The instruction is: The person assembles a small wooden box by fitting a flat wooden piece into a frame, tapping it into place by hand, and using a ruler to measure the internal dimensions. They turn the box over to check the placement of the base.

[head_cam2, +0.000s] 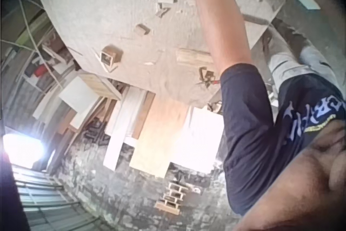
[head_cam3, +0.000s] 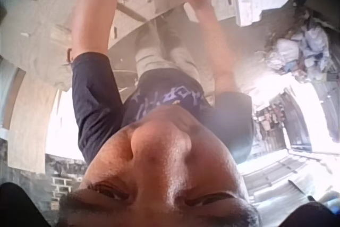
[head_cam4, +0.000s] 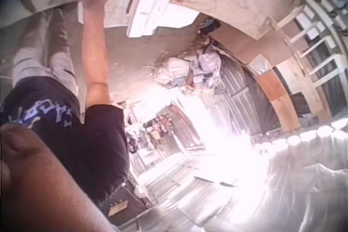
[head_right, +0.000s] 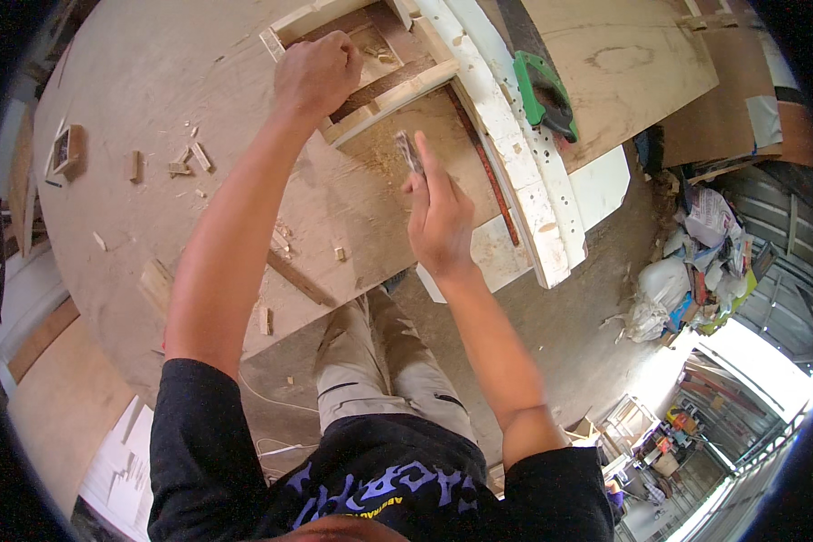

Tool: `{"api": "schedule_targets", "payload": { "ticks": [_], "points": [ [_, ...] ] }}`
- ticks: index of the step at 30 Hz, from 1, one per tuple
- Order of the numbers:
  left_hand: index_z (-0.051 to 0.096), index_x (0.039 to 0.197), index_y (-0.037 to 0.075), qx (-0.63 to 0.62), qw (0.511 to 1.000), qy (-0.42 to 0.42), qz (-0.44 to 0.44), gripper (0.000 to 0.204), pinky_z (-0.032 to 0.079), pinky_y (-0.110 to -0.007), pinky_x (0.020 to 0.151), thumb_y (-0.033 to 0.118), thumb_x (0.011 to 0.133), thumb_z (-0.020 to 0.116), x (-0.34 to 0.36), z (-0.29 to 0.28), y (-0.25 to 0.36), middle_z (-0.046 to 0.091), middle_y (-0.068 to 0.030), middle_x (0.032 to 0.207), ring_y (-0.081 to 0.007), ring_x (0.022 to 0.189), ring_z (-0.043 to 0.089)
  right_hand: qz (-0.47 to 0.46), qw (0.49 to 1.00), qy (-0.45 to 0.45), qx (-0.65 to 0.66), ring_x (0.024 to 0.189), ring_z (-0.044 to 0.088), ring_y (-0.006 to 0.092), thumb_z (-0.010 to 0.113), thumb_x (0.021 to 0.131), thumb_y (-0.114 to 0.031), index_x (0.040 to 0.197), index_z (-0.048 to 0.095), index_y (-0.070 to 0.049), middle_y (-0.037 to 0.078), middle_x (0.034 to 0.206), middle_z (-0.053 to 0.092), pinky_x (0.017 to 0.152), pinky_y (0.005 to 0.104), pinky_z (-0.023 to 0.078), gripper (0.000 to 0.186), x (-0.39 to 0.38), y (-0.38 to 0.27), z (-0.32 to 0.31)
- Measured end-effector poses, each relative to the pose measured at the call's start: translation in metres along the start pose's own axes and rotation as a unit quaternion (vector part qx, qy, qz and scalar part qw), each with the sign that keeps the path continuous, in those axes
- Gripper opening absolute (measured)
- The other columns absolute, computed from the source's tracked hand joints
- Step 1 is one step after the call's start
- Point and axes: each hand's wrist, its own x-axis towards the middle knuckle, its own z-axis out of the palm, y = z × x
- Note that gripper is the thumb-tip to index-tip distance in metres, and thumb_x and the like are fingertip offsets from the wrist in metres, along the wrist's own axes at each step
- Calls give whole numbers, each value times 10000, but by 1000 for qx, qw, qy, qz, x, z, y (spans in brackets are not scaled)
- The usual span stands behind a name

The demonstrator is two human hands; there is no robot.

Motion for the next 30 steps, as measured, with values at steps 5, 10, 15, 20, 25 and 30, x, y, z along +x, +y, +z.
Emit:
{"api": "schedule_targets", "payload": {
  "ticks": [5,10,15,20,25,30],
  "points": [
    [769,938,127,6,999,39,19,237,587,-516,779,319,949,630,3,10,-3,761,-181,830,-410,815,735,-96,995,12,-27,776,708,365,566,1007,-20,1375,667,-40,195,916,726,711,431,563,383,56,-19,17],
    [764,939,137,-8,998,64,24,217,583,-530,767,299,955,621,6,14,-7,756,-184,825,-415,807,733,-198,970,9,-143,745,690,367,566,942,2,1341,710,-53,201,850,687,672,451,549,427,77,8,44],
    [747,886,94,-33,997,70,10,252,569,-515,788,251,968,568,2,10,-3,747,-197,790,-404,807,729,-178,973,-61,-133,817,697,421,511,926,-7,1344,680,-4,234,891,682,712,493,566,451,75,5,34],
    [735,877,95,-34,997,63,0,251,562,-522,810,242,979,559,-1,10,-2,742,-200,773,-415,797,727,-180,979,-35,-91,677,624,350,577,901,45,1422,658,-35,179,766,599,623,441,509,533,57,10,33],
    [724,885,81,-35,997,68,10,248,559,-524,816,239,982,560,1,9,-3,738,-204,763,-426,781,716,-169,978,-63,-107,781,670,426,481,900,42,1510,554,2,243,887,649,700,492,544,616,62,5,37],
    [729,890,74,-23,999,48,6,266,561,-521,823,235,995,546,2,8,-5,742,-211,775,-426,804,724,-153,979,-83,-106,811,666,422,493,873,63,1532,531,-5,256,898,635,722,496,542,664,45,9,26]
  ]
}}
